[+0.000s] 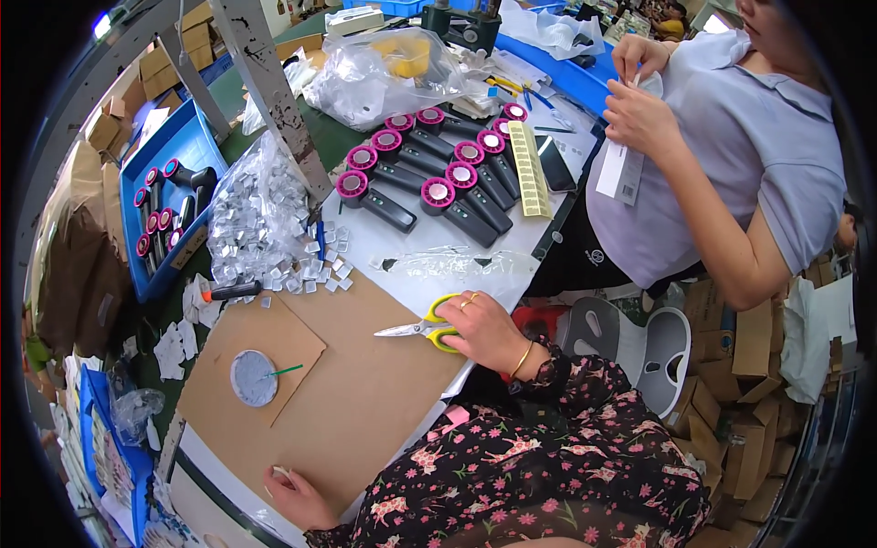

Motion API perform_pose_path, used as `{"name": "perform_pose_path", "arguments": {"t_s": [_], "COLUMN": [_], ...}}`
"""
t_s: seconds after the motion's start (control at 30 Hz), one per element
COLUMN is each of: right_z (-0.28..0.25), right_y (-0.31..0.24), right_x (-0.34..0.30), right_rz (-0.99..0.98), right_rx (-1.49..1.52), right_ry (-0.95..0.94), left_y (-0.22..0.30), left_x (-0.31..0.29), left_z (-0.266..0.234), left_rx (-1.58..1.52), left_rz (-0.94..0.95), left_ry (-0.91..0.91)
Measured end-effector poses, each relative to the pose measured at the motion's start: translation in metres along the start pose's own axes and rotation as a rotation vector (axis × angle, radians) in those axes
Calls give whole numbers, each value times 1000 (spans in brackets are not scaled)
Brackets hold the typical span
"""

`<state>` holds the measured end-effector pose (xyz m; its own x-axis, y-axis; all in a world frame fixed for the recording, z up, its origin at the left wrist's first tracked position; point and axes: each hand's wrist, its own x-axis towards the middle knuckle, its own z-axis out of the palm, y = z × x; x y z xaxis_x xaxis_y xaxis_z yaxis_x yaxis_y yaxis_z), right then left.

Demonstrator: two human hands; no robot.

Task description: The person cuts a piece of tape using shears, peels the backing, and presses the tape onto a handheld fan. They then pick up another handheld fan from a group of fans and repeat the process.

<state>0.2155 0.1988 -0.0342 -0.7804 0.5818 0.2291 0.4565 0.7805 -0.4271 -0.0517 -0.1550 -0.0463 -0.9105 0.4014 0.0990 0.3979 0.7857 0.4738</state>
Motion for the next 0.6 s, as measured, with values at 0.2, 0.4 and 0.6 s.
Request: {"name": "perform_pose_path", "arguments": {"t_s": [0.2, 0.4, 0.6], "right_z": [2, -5, -15], "right_y": [1, 6, 6], "right_x": [-2, -6, -9], "right_rz": [-21, -11, 33], "right_rx": [32, 139, 180], "right_ry": [-17, -15, 88], "left_y": [29, 96, 145], "left_x": [6, 18, 14], "left_z": [-21, -11, 2], "left_rx": [82, -214, -308], "left_rz": [53, 211, 278], "left_ry": [37, 62, -82]}}
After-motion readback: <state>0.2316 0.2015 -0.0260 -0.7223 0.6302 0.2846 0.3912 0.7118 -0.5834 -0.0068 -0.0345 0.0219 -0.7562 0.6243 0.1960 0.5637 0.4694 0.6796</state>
